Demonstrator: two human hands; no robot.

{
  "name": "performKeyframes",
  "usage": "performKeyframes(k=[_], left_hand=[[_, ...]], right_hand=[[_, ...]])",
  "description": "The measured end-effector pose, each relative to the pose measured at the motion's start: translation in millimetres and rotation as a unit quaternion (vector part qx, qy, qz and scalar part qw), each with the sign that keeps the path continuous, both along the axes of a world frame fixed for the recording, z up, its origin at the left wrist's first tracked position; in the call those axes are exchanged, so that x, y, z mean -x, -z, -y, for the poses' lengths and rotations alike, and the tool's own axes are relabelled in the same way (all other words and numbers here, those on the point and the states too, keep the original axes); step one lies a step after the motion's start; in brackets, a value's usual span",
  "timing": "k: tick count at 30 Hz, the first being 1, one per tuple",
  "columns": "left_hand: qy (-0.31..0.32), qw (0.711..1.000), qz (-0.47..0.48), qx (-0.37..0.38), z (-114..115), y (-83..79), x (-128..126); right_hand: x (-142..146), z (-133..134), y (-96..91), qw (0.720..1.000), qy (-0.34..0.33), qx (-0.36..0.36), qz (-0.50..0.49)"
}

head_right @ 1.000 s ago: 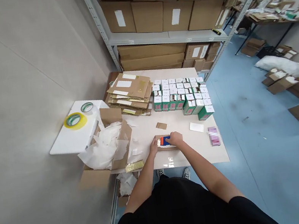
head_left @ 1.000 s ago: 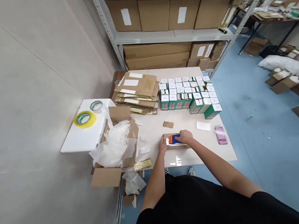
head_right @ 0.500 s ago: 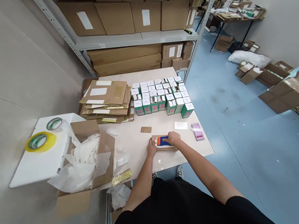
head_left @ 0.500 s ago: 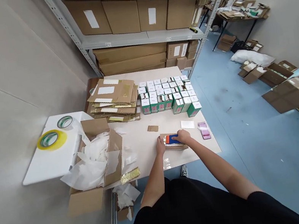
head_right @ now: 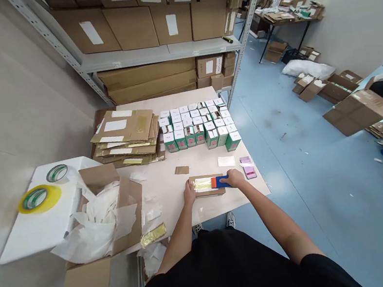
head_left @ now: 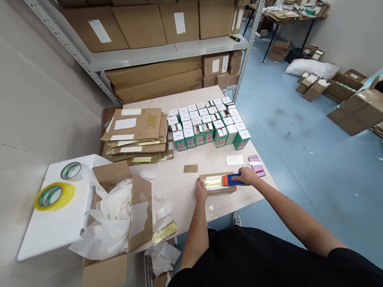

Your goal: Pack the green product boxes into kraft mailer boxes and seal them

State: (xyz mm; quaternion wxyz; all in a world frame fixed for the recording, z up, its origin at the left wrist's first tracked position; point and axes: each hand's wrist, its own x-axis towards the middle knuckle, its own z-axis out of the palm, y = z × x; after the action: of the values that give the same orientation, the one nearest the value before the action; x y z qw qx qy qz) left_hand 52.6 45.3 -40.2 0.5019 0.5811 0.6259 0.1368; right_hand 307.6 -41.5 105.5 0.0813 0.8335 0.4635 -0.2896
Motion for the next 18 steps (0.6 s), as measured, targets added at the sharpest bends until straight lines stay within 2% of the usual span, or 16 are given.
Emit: performKeyframes(k=[5, 8, 13, 18], left_hand=[[0.012, 1.0, -0.016, -0.005, -1, -3.7, 0], [0.011, 0.999, -0.035, -0.003, -2, -5.4, -1], [0.014, 1.0, -0.019, 0.006, -4, -8.9, 1], [0.014, 1.0, -0.019, 0.014, -5, -11.9, 1]], right_hand=[[-59, 38, 1.3, 0.998, 0.056, 0.023, 0.029], [-80, 58, 4.5, 0.995, 0.083, 0.035, 0.035], [-68, 61, 8.8, 0.994, 0.091, 0.024, 0.061], [-58, 58, 3.7, 0.993, 0.097, 0.039, 0.061]])
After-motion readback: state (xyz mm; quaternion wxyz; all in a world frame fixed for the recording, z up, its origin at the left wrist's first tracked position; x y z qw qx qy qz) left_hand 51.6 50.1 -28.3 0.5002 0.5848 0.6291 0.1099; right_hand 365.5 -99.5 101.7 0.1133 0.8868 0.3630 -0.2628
